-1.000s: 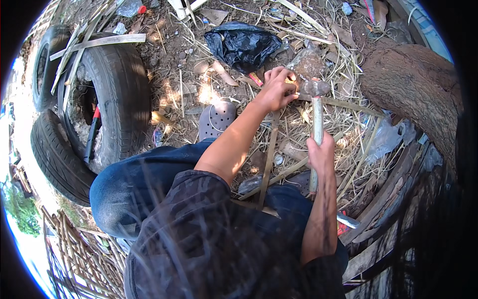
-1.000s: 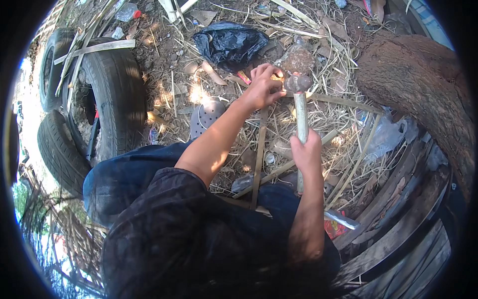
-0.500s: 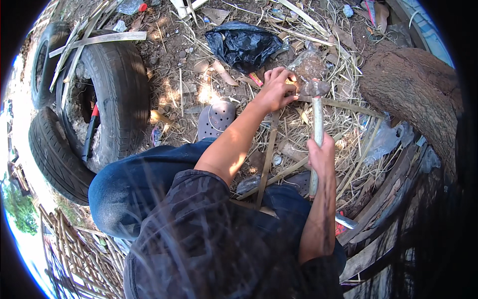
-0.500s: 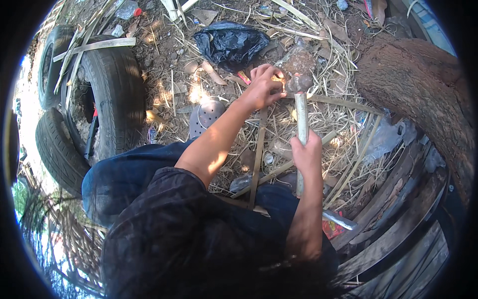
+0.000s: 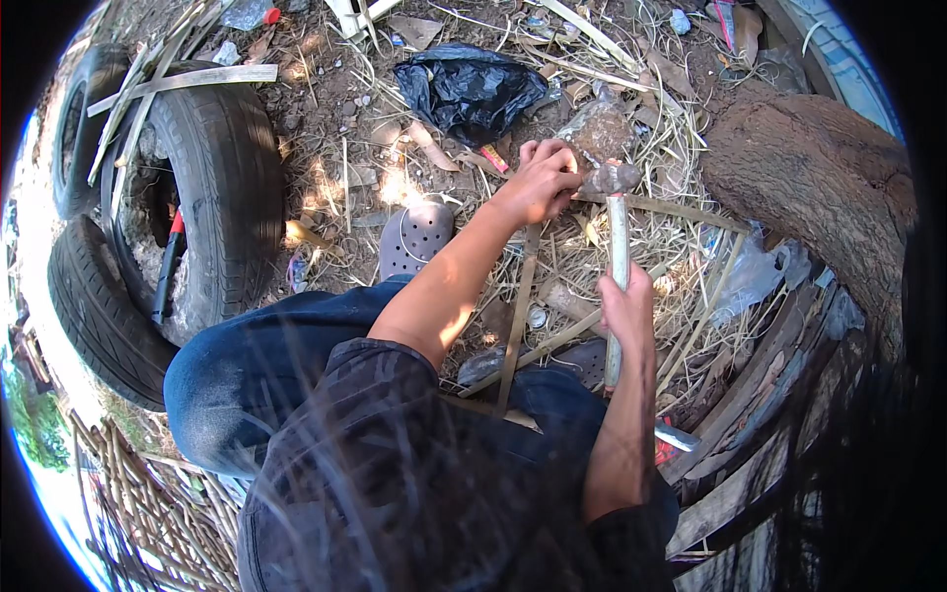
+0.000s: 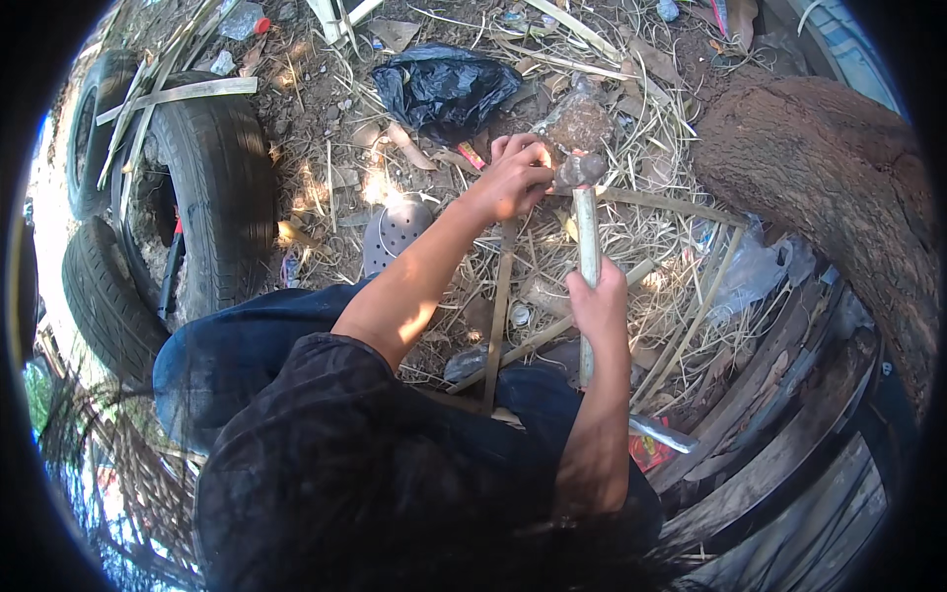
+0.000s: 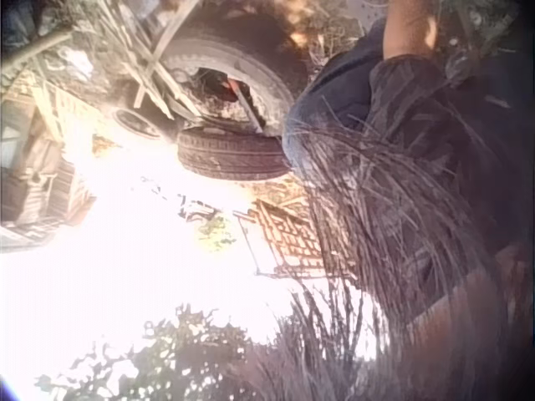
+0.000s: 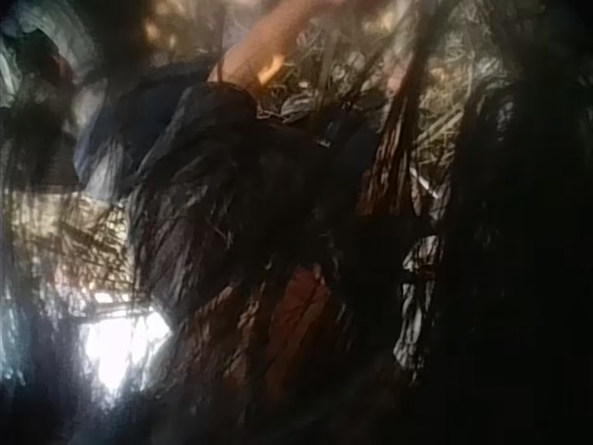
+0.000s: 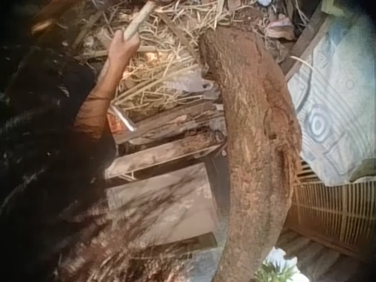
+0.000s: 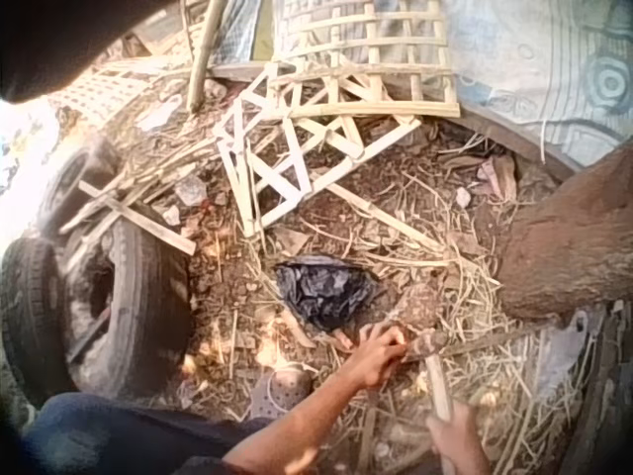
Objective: The person is assembling a bamboo frame by hammering joints together with a hammer while sitting on the ground in a cluttered outdoor workshop.
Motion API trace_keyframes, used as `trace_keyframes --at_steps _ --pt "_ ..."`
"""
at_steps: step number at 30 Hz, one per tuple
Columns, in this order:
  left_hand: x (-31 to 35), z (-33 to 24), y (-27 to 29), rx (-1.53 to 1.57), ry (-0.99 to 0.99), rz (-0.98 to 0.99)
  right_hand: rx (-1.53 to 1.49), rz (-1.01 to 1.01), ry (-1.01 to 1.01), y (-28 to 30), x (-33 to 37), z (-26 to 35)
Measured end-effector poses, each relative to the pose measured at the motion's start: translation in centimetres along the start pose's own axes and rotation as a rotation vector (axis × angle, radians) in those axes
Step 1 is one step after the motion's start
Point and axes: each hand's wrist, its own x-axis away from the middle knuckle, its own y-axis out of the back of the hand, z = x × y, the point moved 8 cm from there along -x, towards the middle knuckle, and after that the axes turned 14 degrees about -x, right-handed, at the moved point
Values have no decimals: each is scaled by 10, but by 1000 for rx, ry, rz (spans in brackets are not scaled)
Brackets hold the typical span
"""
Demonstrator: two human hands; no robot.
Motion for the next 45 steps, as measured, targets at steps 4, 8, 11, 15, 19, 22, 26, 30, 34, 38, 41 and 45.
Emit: trace_keyframes --at_steps 4,8,11,15,19,22,26,30,34,38,41,45 --pt "-1 2 0 -30 -33 28 -13 -2 -20 3 2 1" --pt "1 3 3 -34 22 40 -7 3 -3 7 -2 -7" --pt "5 7 10 -60 68 -18 -29 7 -17 4 0 -9" --pt "12 10 13 -59 130 -7 11 21 19 7 -7 -27" --pt "16 13 11 -125 106 -49 6 19 121 5 -6 -27" --pt "17 13 11 -93 116 -53 11 17 137 6 -8 -27" --pt "19 18 12 -23 153 -61 85 69 79 6 -12 -21" --pt "16 17 13 5 172 -48 54 22 104 8 -6 -21" --pt "16 17 9 17 188 -38 -3 14 70 12 -8 -20" --pt "18 20 11 6 171 -41 90 27 -80 6 -2 -10" --pt "16 20 10 6 163 -47 4 29 -48 5 5 -4" --pt "10 15 13 19 179 -16 223 36 155 14 4 21"
